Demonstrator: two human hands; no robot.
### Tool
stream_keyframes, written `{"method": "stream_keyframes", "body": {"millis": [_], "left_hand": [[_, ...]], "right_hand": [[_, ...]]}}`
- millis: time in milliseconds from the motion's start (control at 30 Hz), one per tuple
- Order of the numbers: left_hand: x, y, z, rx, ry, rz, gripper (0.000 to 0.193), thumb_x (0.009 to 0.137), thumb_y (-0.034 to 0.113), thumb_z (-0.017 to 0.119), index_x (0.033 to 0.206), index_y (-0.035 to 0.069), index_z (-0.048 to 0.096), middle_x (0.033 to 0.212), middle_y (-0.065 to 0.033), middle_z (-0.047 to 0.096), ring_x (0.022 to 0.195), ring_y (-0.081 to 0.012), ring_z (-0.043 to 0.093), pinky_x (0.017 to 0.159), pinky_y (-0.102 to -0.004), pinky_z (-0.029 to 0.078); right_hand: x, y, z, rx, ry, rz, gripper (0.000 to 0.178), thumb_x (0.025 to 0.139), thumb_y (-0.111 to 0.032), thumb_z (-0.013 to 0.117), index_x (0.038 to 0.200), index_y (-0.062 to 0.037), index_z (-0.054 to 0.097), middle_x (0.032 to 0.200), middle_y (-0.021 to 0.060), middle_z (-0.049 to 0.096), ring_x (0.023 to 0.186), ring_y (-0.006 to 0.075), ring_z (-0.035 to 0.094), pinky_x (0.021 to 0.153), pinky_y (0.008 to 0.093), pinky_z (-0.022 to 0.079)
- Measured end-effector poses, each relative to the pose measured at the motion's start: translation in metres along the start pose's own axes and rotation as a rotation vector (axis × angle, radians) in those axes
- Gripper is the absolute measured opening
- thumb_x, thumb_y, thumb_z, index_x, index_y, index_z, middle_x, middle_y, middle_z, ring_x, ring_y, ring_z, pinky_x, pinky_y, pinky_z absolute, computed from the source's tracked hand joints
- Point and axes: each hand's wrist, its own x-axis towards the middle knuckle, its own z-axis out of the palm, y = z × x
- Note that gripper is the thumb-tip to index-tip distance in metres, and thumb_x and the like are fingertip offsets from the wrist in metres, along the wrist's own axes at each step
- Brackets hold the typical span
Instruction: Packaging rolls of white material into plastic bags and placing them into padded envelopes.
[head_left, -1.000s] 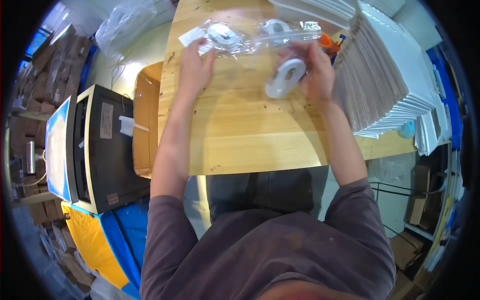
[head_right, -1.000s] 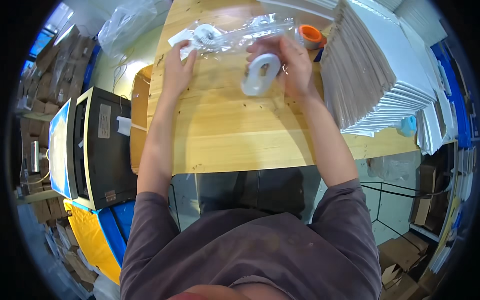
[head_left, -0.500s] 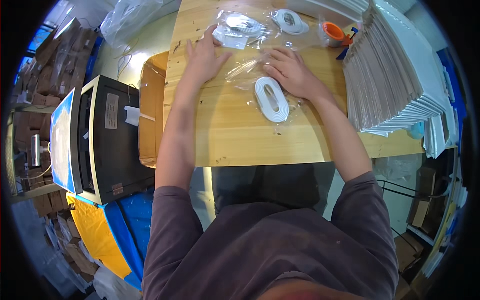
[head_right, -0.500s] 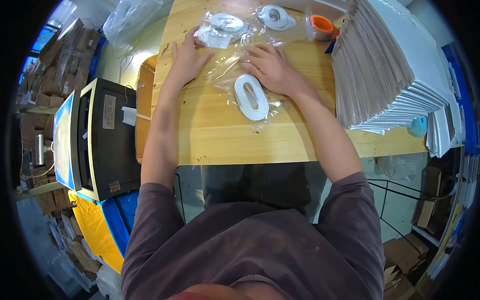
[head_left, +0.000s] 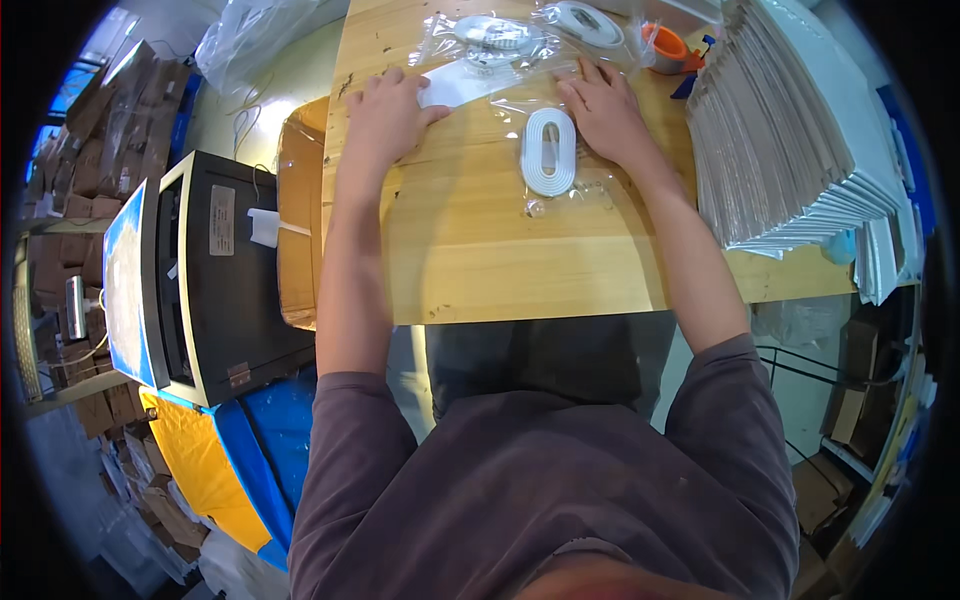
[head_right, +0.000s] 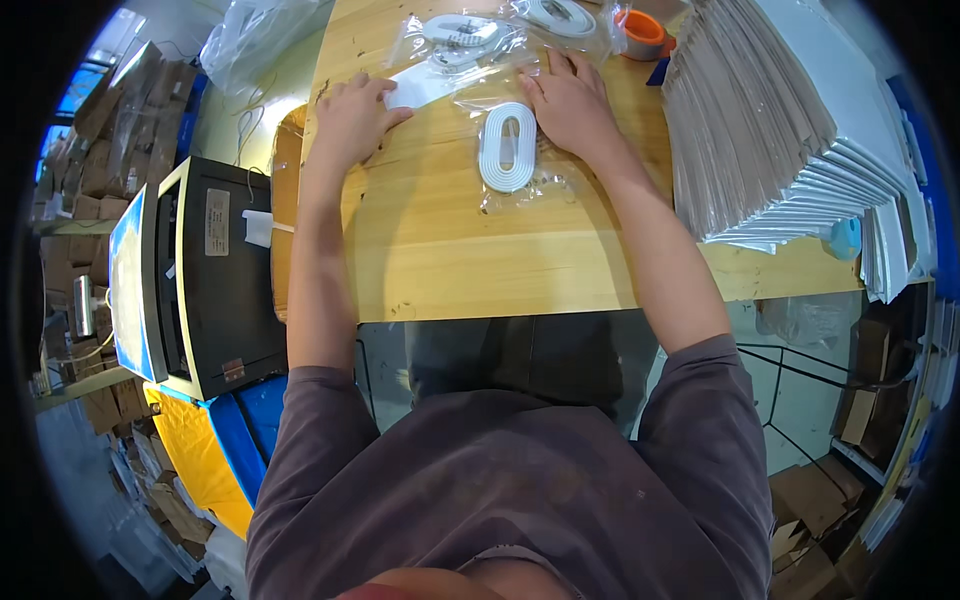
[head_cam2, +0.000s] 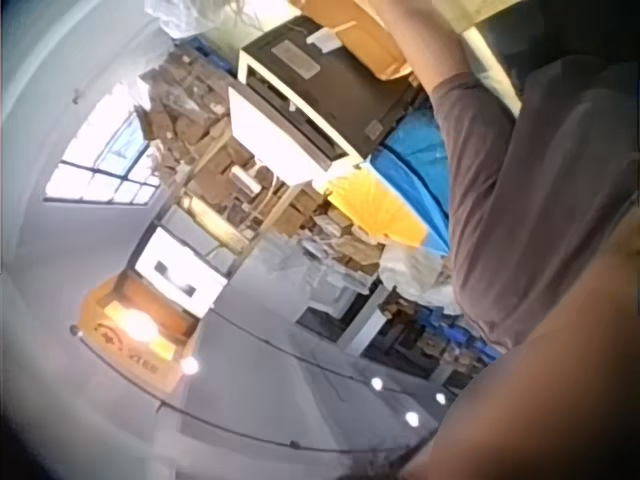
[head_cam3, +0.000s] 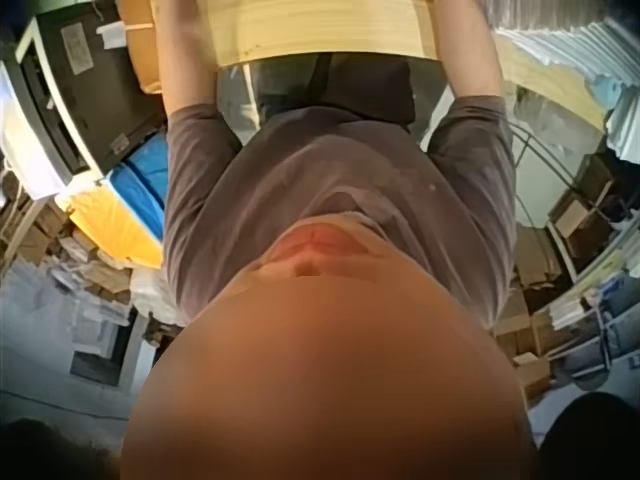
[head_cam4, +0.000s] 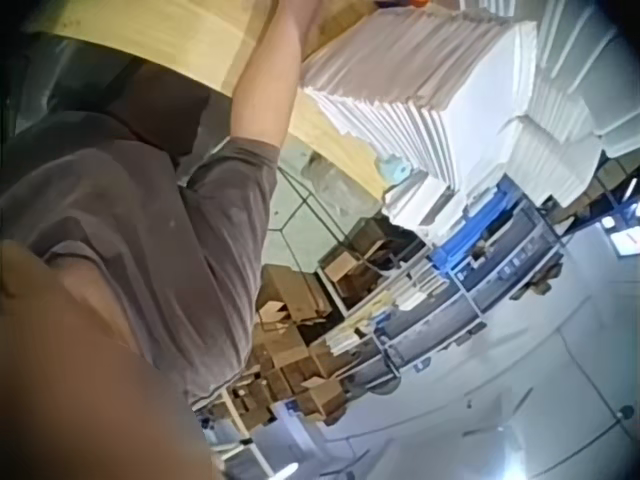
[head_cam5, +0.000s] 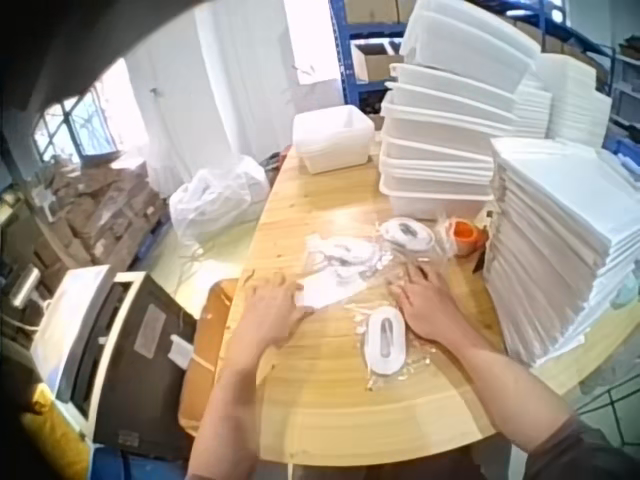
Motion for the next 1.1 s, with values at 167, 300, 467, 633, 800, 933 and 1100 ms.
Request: {"method": "stream_keyframes", "body": {"millis": [167,300,467,633,800,933,1100], "left_hand": [[0.000,-0.043,0.013,-0.280,0.129,0.202,0.053,0.088,0.033,0.075,0.134,0.010,0.061,0.128,-0.0077,0.066,0.116,-0.0272,0.059,0.106,-0.0395,0.039],[0.003,-0.019,-0.007,-0.367,-0.004,0.075,0.054,0.086,0.029,0.078,0.135,0.013,0.062,0.120,-0.0049,0.070,0.111,-0.0277,0.063,0.098,-0.0371,0.049],[-0.001,-0.014,-0.003,-0.212,0.119,0.122,0.052,0.085,0.024,0.076,0.134,0.013,0.062,0.117,-0.0053,0.071,0.107,-0.0279,0.065,0.095,-0.0351,0.051],[-0.001,-0.001,-0.003,-0.048,0.167,0.130,0.054,0.085,0.023,0.072,0.137,0.014,0.061,0.122,-0.0059,0.070,0.110,-0.0268,0.065,0.093,-0.0343,0.052],[0.004,-0.010,0.016,-0.161,0.381,0.249,0.053,0.084,0.016,0.067,0.136,0.012,0.061,0.118,-0.0099,0.072,0.108,-0.0321,0.066,0.092,-0.0383,0.053],[0.005,-0.019,0.029,-0.074,0.444,0.370,0.051,0.084,0.015,0.064,0.135,0.011,0.061,0.122,-0.0111,0.070,0.110,-0.0331,0.065,0.091,-0.0392,0.053],[0.000,0.000,-0.019,-0.092,-0.010,0.123,0.049,0.084,0.015,0.062,0.133,0.011,0.061,0.128,-0.0114,0.067,0.110,-0.0338,0.065,0.090,-0.0399,0.052]], "right_hand": [[0.002,0.005,0.007,0.025,0.047,-0.030,0.044,0.106,-0.041,0.043,0.127,-0.0139,0.071,0.152,0.0147,0.051,0.137,0.0372,0.042,0.115,0.0456,0.033],[0.003,0.010,0.003,0.058,0.016,-0.062,0.045,0.106,-0.042,0.043,0.125,-0.0143,0.073,0.150,0.0160,0.053,0.135,0.0371,0.043,0.115,0.0444,0.033],[0.001,0.014,0.003,0.183,0.029,-0.040,0.044,0.106,-0.042,0.042,0.124,-0.0163,0.074,0.149,0.0156,0.054,0.134,0.0373,0.044,0.114,0.0429,0.033],[0.000,0.009,-0.003,0.147,0.026,-0.036,0.043,0.106,-0.042,0.043,0.123,-0.0182,0.074,0.148,0.0160,0.055,0.133,0.0371,0.045,0.114,0.0419,0.033],[0.001,0.014,-0.001,0.146,-0.004,-0.070,0.041,0.106,-0.041,0.043,0.124,-0.0205,0.074,0.150,0.0161,0.053,0.133,0.0377,0.044,0.113,0.0416,0.033],[0.002,0.013,0.000,0.123,-0.018,-0.073,0.042,0.106,-0.042,0.043,0.125,-0.0213,0.074,0.152,0.0163,0.051,0.134,0.0382,0.043,0.114,0.0421,0.032],[-0.001,0.012,-0.002,0.132,-0.041,-0.038,0.042,0.106,-0.043,0.042,0.126,-0.0222,0.073,0.153,0.0162,0.049,0.134,0.0387,0.041,0.114,0.0426,0.032]]}}
